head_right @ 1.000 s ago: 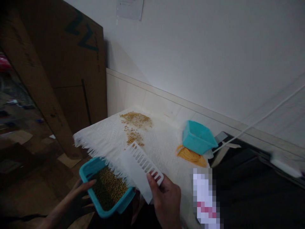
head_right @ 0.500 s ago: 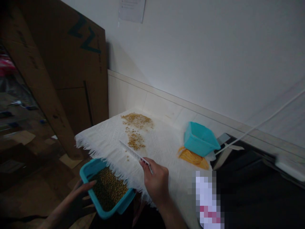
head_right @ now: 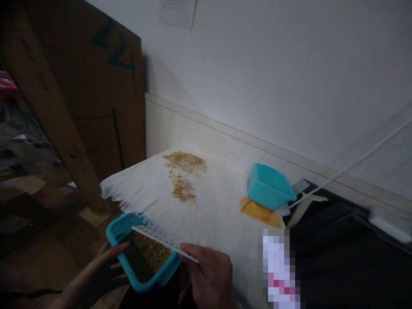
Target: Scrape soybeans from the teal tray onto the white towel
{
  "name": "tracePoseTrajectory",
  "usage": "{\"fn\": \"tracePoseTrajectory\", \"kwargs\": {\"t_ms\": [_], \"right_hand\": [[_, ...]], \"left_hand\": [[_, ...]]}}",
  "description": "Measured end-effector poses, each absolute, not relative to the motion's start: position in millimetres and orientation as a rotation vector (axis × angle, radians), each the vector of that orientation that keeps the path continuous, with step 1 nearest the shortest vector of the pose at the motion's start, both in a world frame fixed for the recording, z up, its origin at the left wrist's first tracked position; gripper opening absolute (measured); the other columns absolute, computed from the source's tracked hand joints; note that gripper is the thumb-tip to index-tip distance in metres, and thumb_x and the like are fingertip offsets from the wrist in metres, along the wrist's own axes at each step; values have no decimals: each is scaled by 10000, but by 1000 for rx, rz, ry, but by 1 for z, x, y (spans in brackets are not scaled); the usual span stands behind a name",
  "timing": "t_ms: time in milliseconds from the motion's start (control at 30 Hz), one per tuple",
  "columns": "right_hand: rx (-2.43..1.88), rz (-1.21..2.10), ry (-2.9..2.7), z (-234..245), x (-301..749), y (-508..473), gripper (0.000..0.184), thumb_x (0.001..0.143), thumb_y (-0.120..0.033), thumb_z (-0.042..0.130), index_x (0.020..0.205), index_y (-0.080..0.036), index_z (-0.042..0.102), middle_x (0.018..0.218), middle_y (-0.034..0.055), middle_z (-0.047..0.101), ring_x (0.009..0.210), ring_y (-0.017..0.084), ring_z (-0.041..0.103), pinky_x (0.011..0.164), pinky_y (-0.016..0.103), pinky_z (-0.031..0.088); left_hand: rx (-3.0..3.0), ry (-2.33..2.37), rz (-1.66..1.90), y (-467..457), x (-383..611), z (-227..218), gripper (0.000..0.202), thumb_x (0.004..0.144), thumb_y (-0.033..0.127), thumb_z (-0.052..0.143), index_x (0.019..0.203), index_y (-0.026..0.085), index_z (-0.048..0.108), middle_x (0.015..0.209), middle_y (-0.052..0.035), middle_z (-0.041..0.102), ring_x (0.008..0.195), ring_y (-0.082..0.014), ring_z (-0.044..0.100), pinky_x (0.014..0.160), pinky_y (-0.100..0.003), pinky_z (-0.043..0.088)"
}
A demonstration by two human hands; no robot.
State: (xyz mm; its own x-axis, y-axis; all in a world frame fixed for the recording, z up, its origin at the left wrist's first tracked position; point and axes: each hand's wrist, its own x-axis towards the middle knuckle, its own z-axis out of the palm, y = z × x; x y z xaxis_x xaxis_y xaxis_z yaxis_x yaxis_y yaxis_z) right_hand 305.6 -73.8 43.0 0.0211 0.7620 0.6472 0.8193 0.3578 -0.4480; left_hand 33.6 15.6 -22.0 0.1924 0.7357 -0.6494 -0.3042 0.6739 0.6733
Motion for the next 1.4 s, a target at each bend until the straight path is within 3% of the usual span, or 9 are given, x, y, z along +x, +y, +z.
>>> {"fn": "tracePoseTrajectory", "kwargs": {"t_ms": [133, 300, 433, 667, 967, 1267, 1400], "right_hand": [[-1572, -231, -1534, 49, 321, -60, 312, 1054, -426, 676, 922, -277, 916, 815, 43, 883, 667, 228, 863, 668, 247, 690], [-1552, -283, -1369, 43, 341, -24, 400, 1040, -513, 670, 931, -212, 910, 811, 89, 880, 639, 232, 845, 623, 252, 645], [-1542, -192, -1391, 37, 345, -11, 361, 1038, -462, 671, 958, -199, 904, 810, 84, 879, 638, 221, 837, 621, 243, 621], [-1557, -104, -1395, 28, 344, -15, 301, 1031, -424, 701, 996, -198, 897, 818, 71, 878, 652, 211, 830, 632, 235, 601], [-1522, -59, -1382, 30, 342, -22, 282, 1013, -415, 729, 975, -187, 890, 769, 49, 864, 595, 192, 806, 580, 213, 584], [-1523, -40, -1372, 31, 341, -24, 271, 1010, -403, 724, 952, -191, 881, 779, 49, 867, 592, 198, 807, 556, 217, 585], [-1508, -1, -1416, 36, 336, -26, 244, 1008, -372, 722, 960, -194, 882, 784, 40, 869, 631, 204, 828, 594, 215, 603]], "left_hand": [[464, 1179, 755, 15, 34, -21, 1015, 788, 496, 920, 1635, 379, 374, 1232, -108, 744, 982, -347, 819, 831, -463, 652], [446, 1190, 745, 12, 38, -19, 1020, 716, 509, 965, 1581, 385, 439, 1319, -120, 751, 1020, -369, 824, 840, -478, 663], [430, 1210, 738, 14, 40, -21, 1046, 637, 526, 998, 1531, 335, 491, 1252, -139, 776, 960, -392, 831, 801, -495, 662], [410, 1205, 736, 14, 40, -18, 1070, 624, 480, 1009, 1549, 389, 480, 1135, -101, 815, 1007, -397, 830, 845, -509, 650], [390, 1235, 745, 13, 41, -19, 1184, 560, 486, 1020, 1590, 367, 447, 1311, -151, 758, 981, -404, 822, 782, -482, 655], [407, 1219, 764, 10, 42, -16, 968, 692, 492, 963, 1535, 373, 502, 1202, -109, 797, 978, -388, 831, 815, -494, 666], [440, 1200, 747, 9, 40, -13, 968, 713, 488, 964, 1542, 348, 484, 1209, -111, 795, 981, -390, 832, 837, -499, 670]]}}
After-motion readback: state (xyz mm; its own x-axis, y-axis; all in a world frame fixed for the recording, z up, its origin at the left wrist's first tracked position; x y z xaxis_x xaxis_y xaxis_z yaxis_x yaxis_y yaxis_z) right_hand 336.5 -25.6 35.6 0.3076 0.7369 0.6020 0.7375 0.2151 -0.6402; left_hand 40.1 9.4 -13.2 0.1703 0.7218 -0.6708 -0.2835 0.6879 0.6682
